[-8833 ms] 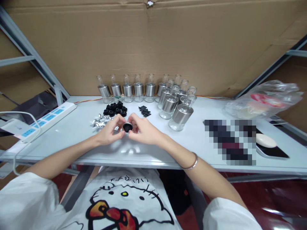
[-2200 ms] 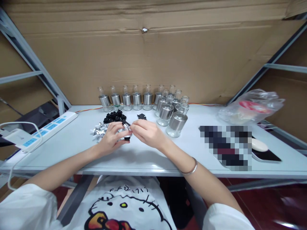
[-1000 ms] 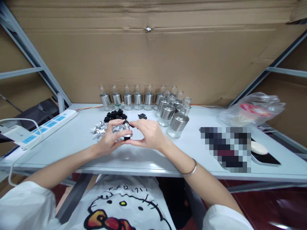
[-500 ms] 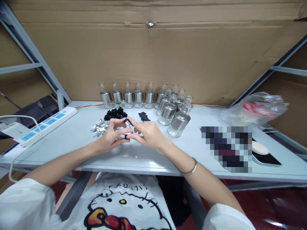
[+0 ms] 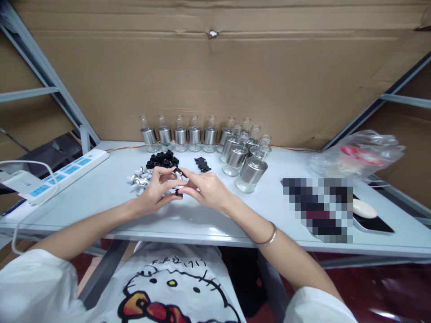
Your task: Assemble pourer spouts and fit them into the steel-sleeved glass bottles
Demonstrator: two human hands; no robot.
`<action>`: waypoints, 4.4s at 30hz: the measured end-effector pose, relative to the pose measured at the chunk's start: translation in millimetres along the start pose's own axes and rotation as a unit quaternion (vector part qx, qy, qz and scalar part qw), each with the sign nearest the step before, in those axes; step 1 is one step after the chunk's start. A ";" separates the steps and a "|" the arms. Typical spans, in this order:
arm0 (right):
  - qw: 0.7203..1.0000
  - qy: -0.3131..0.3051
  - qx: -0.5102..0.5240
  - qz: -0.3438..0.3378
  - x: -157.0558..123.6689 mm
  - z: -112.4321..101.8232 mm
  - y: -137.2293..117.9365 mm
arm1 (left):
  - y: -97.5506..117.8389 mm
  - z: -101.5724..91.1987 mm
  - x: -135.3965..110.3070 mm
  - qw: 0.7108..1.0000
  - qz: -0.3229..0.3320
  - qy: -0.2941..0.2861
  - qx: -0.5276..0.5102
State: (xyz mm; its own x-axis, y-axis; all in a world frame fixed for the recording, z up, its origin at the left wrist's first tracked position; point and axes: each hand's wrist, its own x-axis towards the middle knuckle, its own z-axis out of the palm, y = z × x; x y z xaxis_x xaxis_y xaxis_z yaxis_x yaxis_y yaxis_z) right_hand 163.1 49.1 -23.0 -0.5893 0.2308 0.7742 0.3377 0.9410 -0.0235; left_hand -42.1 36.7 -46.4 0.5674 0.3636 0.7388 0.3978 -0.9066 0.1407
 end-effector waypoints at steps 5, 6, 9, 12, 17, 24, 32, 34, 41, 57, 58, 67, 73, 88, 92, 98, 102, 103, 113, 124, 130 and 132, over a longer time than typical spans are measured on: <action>0.999 -0.028 -0.032 -0.001 -2.3 0.8 1.9 | -0.9 -0.6 -2.1 1.000 -0.010 -0.006 -0.012; 0.999 -0.027 -0.035 -0.002 -2.8 1.0 2.4 | -1.1 -0.5 -2.3 1.000 -0.014 -0.005 -0.018; 0.999 -0.023 -0.039 -0.005 -3.8 1.8 4.0 | -1.2 2.3 -1.8 0.997 -0.029 0.012 -0.065; 0.999 -0.026 -0.030 0.000 -4.5 1.8 5.9 | -0.9 7.9 0.0 0.978 -0.089 0.071 -0.176; 0.999 -0.010 -0.045 -0.003 -4.4 -1.6 7.3 | -2.1 10.1 2.5 0.965 -0.146 0.076 -0.203; 0.986 0.045 -0.148 -0.063 -1.9 -5.8 1.9 | 2.7 0.8 2.8 0.994 -0.059 0.048 -0.084; 0.973 0.023 -0.217 -0.072 -0.4 -7.1 -1.2 | 5.3 -0.7 2.5 0.997 -0.051 0.010 -0.060; 0.972 0.015 -0.223 -0.076 -0.1 -8.9 -1.3 | 6.5 -1.8 3.5 0.996 -0.061 -0.004 -0.071; 0.973 0.017 -0.215 -0.086 1.1 -13.6 -1.6 | 7.9 -4.4 6.7 0.989 -0.081 -0.046 -0.115; 0.981 0.017 -0.155 -0.115 1.5 -7.9 -3.2 | 1.0 -4.5 4.6 0.996 -0.013 -0.058 -0.065; 0.982 0.017 -0.151 -0.111 1.3 -8.0 -2.9 | 1.4 -4.5 4.8 0.997 -0.010 -0.055 -0.058; 0.991 -0.013 -0.100 -0.091 1.2 -5.7 -1.3 | 4.4 -2.7 3.1 0.997 -0.027 -0.069 -0.033; 0.997 -0.051 0.047 -0.032 2.2 -9.2 -1.5 | 0.8 -5.0 7.4 0.992 -0.016 -0.121 -0.039; 0.921 -0.128 0.273 0.246 0.4 -4.3 -2.0 | 2.4 -1.7 4.0 0.985 0.055 -0.160 -0.031; 0.878 -0.147 0.350 0.290 2.5 -1.8 -5.1 | 3.7 -0.3 4.0 0.984 0.052 -0.165 -0.047; 0.905 -0.137 0.324 0.240 -1.1 2.3 -5.0 | 6.2 3.1 2.0 0.975 0.043 -0.204 -0.082; 0.898 -0.163 0.326 0.248 -2.4 3.1 -3.3 | 5.0 4.6 1.0 0.972 0.046 -0.217 -0.077; 0.893 -0.165 0.331 0.255 -2.1 3.2 -3.7 | 4.9 4.7 1.1 0.973 0.052 -0.211 -0.073; 0.815 -0.132 0.447 0.343 -0.3 4.4 -7.1 | 8.0 -1.3 4.6 0.987 0.079 -0.140 -0.024; 0.858 -0.155 0.392 0.294 4.7 -1.4 -7.7 | 11.6 -5.2 10.5 0.989 0.089 -0.006 0.119; 0.872 -0.188 0.360 0.274 4.1 -5.5 -13.7 | 14.0 -3.6 10.5 0.987 0.124 0.003 0.105; 0.867 -0.169 0.387 0.264 4.1 -4.5 -13.2 | 12.0 -2.9 9.4 0.989 0.125 0.018 0.077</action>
State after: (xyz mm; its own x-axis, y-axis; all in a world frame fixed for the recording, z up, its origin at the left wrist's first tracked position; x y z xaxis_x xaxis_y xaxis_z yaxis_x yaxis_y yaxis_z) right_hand 159.5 36.6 -16.7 -0.7281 0.6166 0.2996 0.1096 0.5361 -0.8370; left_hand -34.0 28.6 -35.8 0.6365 0.1208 0.7617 0.3542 -0.9231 -0.1496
